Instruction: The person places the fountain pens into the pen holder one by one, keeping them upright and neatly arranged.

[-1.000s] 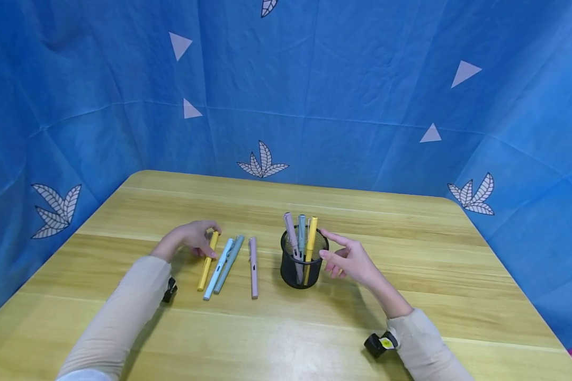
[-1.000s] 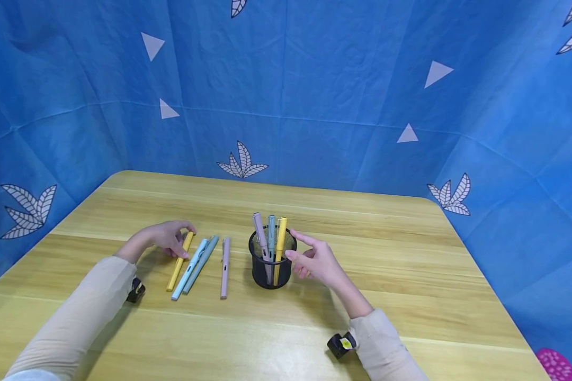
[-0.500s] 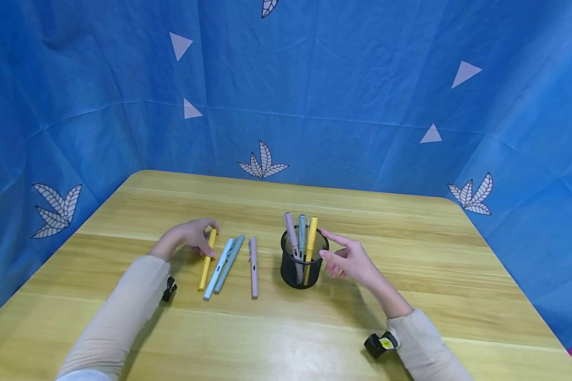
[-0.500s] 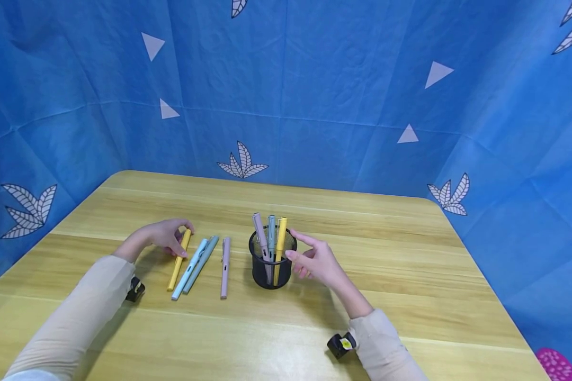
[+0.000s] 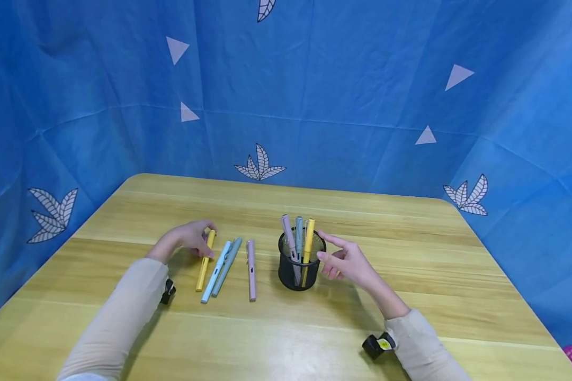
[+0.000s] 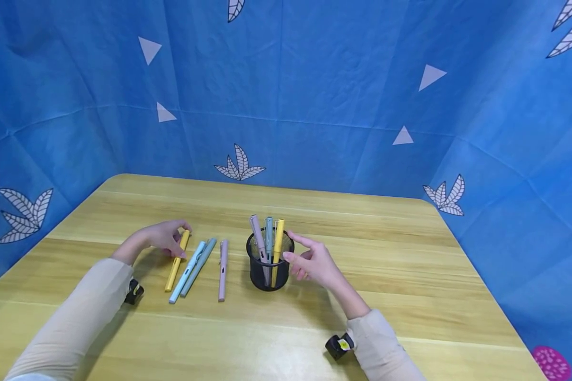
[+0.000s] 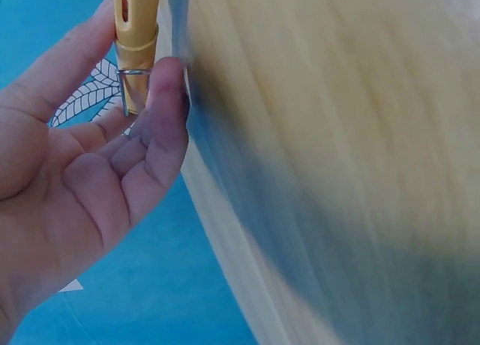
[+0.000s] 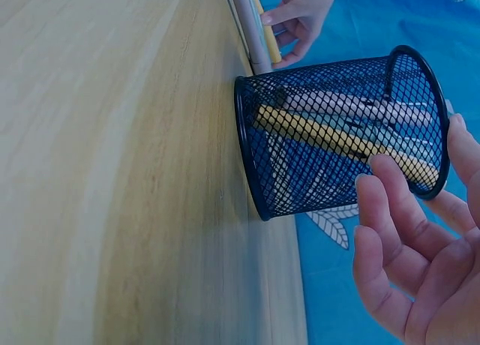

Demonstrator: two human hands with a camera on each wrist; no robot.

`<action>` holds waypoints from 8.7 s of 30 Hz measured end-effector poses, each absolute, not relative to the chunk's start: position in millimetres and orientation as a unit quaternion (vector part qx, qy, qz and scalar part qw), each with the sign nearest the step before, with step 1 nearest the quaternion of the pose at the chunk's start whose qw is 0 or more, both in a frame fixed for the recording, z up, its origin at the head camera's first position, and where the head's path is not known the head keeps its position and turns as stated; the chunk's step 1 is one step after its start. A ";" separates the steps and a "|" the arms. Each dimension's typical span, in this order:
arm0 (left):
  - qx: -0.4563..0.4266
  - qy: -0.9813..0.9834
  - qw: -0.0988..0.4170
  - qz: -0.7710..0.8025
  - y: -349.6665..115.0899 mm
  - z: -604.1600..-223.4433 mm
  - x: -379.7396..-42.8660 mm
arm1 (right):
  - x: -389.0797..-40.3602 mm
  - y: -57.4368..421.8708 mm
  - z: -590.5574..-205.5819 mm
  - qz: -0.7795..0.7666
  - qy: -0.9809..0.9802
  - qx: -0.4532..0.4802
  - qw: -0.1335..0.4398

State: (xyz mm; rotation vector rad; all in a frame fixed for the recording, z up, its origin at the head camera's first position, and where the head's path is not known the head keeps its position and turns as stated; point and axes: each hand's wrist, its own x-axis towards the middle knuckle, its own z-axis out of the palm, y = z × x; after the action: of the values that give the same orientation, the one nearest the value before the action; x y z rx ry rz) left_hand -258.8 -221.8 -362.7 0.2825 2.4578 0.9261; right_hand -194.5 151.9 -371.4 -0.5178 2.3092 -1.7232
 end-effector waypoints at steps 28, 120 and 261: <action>0.135 0.862 0.233 0.430 -224.5 -363.0 -258.9 | -193.1 150.8 -371.4 -0.576 0.791 -0.178 0.100; 0.207 0.806 0.122 0.542 -147.2 -324.2 -252.8 | -193.3 150.0 -374.5 -0.587 0.784 -0.171 0.105; 0.320 0.821 0.075 0.468 -113.8 -313.1 -232.0 | -192.7 148.4 -375.5 -0.582 0.791 -0.162 0.097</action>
State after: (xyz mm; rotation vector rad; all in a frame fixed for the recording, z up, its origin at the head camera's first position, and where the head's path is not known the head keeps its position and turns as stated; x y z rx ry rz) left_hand -232.0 -113.8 -313.1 0.9592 2.4613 1.4029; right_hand -192.7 148.4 -375.5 -0.4808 2.3422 -1.7249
